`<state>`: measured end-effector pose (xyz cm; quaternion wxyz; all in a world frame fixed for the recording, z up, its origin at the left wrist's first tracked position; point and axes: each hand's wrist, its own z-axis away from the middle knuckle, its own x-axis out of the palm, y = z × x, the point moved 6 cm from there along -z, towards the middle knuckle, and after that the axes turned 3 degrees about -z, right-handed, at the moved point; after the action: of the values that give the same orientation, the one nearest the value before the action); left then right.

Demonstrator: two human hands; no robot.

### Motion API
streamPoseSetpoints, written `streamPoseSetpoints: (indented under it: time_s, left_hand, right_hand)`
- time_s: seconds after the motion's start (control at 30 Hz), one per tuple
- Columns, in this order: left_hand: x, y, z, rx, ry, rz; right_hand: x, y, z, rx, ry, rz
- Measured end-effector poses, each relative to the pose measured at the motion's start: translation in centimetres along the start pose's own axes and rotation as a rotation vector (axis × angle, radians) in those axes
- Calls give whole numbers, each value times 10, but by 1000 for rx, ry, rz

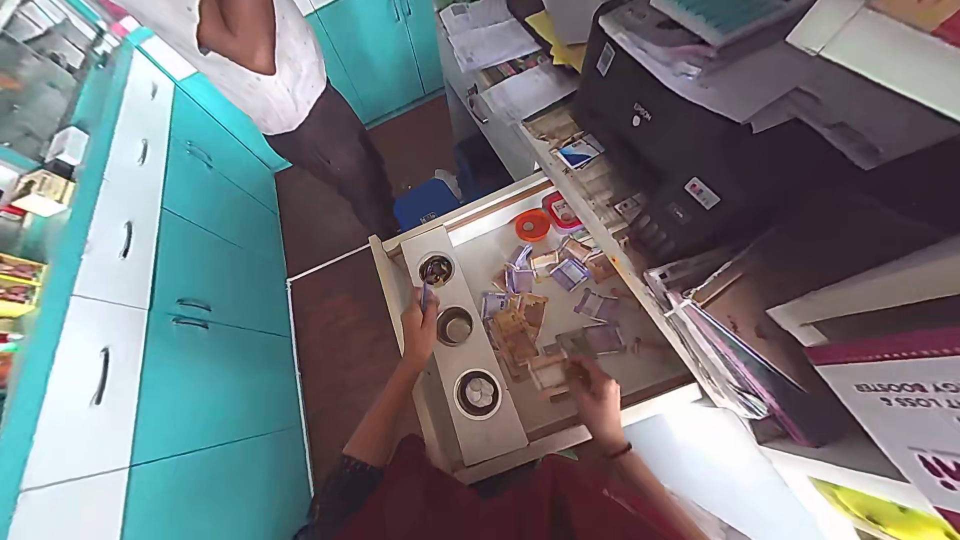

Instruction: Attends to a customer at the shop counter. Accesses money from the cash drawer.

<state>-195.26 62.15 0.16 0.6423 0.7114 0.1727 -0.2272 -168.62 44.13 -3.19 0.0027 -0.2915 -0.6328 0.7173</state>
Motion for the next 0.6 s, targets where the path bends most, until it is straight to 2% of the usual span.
streamPoseSetpoints:
  time_s: [0.1, 0.27, 0.37, 0.6]
  left_hand:
    - [5, -5, 56, -71, 22, 206]
    - [6, -16, 116, -137, 169, 31]
    - [9, -22, 123, -110, 157, -65]
    - [9, -17, 115, -248, -8, -310]
  right_hand:
    - [-19, 13, -23, 37, 17, -43]
    - [-18, 20, -43, 55, -16, -98]
    - [-10, 22, -48, 51, -37, -75]
    - [2, 22, -58, -107, -129, -8]
